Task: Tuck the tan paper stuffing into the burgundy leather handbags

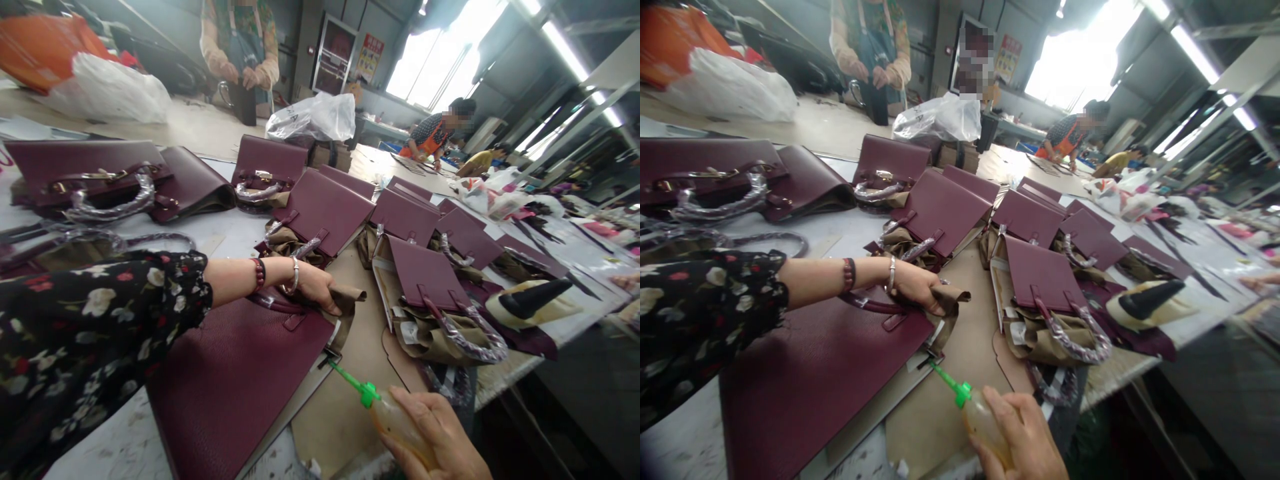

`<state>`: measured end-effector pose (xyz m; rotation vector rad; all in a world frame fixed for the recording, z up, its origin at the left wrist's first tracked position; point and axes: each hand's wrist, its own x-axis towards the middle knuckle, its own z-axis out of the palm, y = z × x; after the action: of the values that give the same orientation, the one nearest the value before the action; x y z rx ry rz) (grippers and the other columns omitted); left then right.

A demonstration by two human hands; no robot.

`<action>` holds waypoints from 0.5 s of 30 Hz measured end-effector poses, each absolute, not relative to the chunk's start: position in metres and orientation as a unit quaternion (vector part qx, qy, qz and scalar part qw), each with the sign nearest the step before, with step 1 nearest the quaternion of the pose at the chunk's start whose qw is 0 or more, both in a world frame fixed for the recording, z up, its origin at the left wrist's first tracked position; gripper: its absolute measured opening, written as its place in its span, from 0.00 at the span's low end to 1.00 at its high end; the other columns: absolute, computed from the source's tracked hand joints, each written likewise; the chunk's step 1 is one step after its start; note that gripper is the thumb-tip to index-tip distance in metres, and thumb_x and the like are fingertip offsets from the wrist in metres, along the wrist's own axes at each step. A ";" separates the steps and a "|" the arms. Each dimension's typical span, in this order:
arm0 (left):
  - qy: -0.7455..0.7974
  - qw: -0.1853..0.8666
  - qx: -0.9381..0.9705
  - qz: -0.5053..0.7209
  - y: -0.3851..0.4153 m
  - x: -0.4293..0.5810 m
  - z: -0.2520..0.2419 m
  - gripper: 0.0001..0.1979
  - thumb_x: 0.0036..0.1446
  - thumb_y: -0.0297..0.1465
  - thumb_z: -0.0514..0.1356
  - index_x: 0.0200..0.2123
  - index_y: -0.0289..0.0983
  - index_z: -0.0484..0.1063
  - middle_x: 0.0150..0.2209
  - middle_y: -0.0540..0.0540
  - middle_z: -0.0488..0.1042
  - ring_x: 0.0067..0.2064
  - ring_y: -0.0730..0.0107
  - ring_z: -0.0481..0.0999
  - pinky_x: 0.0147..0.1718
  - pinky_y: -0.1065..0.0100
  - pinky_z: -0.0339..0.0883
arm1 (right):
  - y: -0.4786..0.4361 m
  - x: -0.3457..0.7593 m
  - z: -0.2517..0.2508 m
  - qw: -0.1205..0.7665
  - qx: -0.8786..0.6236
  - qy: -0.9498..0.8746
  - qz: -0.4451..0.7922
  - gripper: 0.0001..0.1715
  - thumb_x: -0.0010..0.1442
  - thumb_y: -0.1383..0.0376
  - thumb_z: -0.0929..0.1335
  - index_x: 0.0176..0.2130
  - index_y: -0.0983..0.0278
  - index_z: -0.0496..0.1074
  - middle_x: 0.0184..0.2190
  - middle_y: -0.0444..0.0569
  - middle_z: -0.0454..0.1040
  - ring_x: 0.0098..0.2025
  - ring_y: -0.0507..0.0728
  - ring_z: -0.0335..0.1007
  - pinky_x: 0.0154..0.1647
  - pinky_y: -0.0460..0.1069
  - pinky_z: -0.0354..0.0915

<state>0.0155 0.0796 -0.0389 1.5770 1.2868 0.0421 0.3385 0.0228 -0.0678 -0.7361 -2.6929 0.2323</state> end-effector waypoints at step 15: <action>0.532 0.516 0.671 0.014 0.082 0.017 -0.043 0.17 0.44 0.42 0.59 0.31 0.32 0.72 0.28 0.49 0.69 0.30 0.69 0.65 0.33 0.71 0.61 | 0.024 0.345 -0.070 0.173 -0.242 -0.949 0.105 0.25 0.56 0.61 0.68 0.52 0.63 0.63 0.37 0.50 0.69 0.38 0.54 0.73 0.39 0.41 0.70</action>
<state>0.0165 0.0821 -0.0428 1.6119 1.2766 0.0339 0.3453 0.0237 -0.0702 -0.6860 -2.6923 0.2981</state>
